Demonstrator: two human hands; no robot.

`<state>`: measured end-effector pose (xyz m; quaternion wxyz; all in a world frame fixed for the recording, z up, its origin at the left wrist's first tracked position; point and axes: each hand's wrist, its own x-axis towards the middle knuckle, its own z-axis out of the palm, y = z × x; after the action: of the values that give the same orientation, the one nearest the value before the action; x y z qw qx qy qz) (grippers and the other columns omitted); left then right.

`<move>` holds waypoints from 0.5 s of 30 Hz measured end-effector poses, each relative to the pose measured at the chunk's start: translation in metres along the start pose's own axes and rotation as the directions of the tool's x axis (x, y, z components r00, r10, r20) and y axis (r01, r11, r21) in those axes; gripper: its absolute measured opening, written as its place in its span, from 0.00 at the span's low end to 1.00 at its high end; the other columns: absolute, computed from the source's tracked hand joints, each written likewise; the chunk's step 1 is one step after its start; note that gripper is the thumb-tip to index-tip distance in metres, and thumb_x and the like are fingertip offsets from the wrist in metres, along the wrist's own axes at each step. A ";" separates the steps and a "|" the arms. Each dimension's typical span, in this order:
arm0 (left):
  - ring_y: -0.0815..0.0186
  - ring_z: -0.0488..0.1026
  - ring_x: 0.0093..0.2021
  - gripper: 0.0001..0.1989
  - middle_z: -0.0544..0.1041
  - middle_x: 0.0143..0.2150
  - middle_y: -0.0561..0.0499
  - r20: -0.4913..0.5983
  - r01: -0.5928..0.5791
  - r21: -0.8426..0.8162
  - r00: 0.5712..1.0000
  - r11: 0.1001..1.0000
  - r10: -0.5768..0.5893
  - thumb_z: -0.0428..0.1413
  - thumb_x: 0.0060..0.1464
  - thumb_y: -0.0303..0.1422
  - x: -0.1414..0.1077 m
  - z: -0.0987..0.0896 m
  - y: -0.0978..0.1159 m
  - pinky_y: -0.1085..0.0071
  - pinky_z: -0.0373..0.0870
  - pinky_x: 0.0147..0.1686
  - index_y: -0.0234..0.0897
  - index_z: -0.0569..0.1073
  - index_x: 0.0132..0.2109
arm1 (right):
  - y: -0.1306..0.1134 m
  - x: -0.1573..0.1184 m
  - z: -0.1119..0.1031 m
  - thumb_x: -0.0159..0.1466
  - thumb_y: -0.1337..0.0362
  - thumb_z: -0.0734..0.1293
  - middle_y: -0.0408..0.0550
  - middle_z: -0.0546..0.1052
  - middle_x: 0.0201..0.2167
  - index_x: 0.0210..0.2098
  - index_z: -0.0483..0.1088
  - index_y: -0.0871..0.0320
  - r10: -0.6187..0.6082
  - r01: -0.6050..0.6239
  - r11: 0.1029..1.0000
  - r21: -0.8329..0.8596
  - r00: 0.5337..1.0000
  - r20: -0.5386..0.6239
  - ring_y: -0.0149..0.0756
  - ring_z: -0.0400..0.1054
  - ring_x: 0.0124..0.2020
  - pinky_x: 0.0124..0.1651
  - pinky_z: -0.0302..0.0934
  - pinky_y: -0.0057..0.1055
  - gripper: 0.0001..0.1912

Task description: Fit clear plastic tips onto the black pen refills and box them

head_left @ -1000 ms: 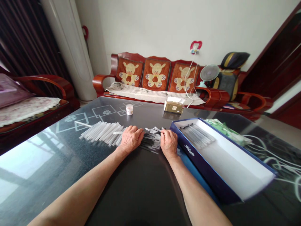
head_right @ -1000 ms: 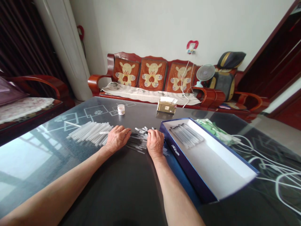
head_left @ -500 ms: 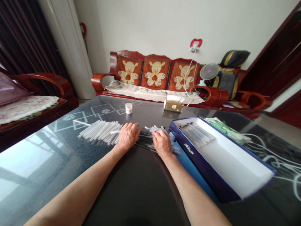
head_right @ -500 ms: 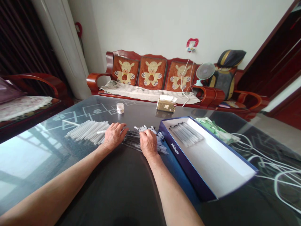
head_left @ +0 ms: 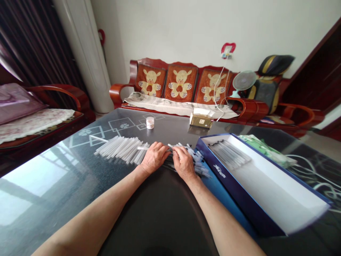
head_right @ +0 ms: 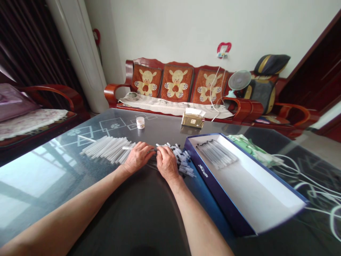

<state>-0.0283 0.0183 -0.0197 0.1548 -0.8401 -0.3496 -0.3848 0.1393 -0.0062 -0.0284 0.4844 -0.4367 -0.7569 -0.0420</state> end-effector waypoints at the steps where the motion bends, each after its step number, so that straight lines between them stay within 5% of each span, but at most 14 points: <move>1: 0.65 0.68 0.34 0.12 0.74 0.34 0.48 -0.007 -0.020 -0.029 1.000 0.999 0.020 0.48 0.64 0.36 0.003 -0.004 0.003 0.68 0.67 0.37 0.35 0.74 0.43 | 0.000 0.000 0.000 0.67 0.66 0.56 0.52 0.77 0.40 0.44 0.71 0.58 0.014 -0.013 0.999 0.043 1.000 -0.026 0.37 0.71 0.44 0.49 0.65 0.35 0.13; 5: 0.64 0.69 0.41 0.13 0.75 0.44 0.46 -0.043 -0.054 -0.040 0.998 0.998 0.053 0.48 0.64 0.37 0.015 -0.028 0.017 0.65 0.66 0.44 0.39 0.75 0.46 | 0.004 0.001 -0.005 0.68 0.64 0.57 0.51 0.78 0.38 0.43 0.71 0.57 0.110 -0.091 0.987 0.131 0.982 -0.153 0.37 0.72 0.41 0.47 0.66 0.34 0.12; 10: 0.66 0.71 0.39 0.16 0.74 0.43 0.47 -0.090 0.144 -0.072 0.985 0.987 -0.150 0.49 0.63 0.43 0.026 -0.052 0.027 0.69 0.67 0.41 0.45 0.76 0.49 | 0.011 -0.001 -0.010 0.68 0.61 0.56 0.51 0.78 0.39 0.43 0.71 0.57 0.210 -0.185 0.972 0.144 0.959 -0.191 0.38 0.73 0.42 0.48 0.66 0.36 0.14; 12: 0.69 0.72 0.37 0.16 0.75 0.41 0.48 -0.180 0.232 -0.232 0.944 0.945 -0.276 0.47 0.64 0.42 0.029 -0.054 0.027 0.73 0.68 0.39 0.41 0.75 0.49 | 0.012 -0.003 -0.009 0.68 0.60 0.56 0.52 0.78 0.40 0.43 0.71 0.57 0.247 -0.215 0.960 0.181 0.953 -0.177 0.39 0.72 0.44 0.49 0.66 0.37 0.14; 15: 0.72 0.72 0.29 0.16 0.76 0.31 0.52 -0.226 0.368 -0.499 0.818 0.785 -0.528 0.47 0.64 0.42 0.033 -0.047 0.022 0.75 0.69 0.34 0.38 0.73 0.46 | 0.012 -0.006 -0.006 0.68 0.57 0.56 0.52 0.78 0.42 0.45 0.71 0.56 0.311 -0.271 0.927 0.261 0.942 -0.126 0.39 0.73 0.44 0.48 0.66 0.37 0.16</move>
<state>-0.0228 -0.0068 0.0358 -0.0731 -0.6596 -0.4139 -0.6231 0.1522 -0.0055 -0.0345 0.5955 -0.4777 -0.6402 0.0862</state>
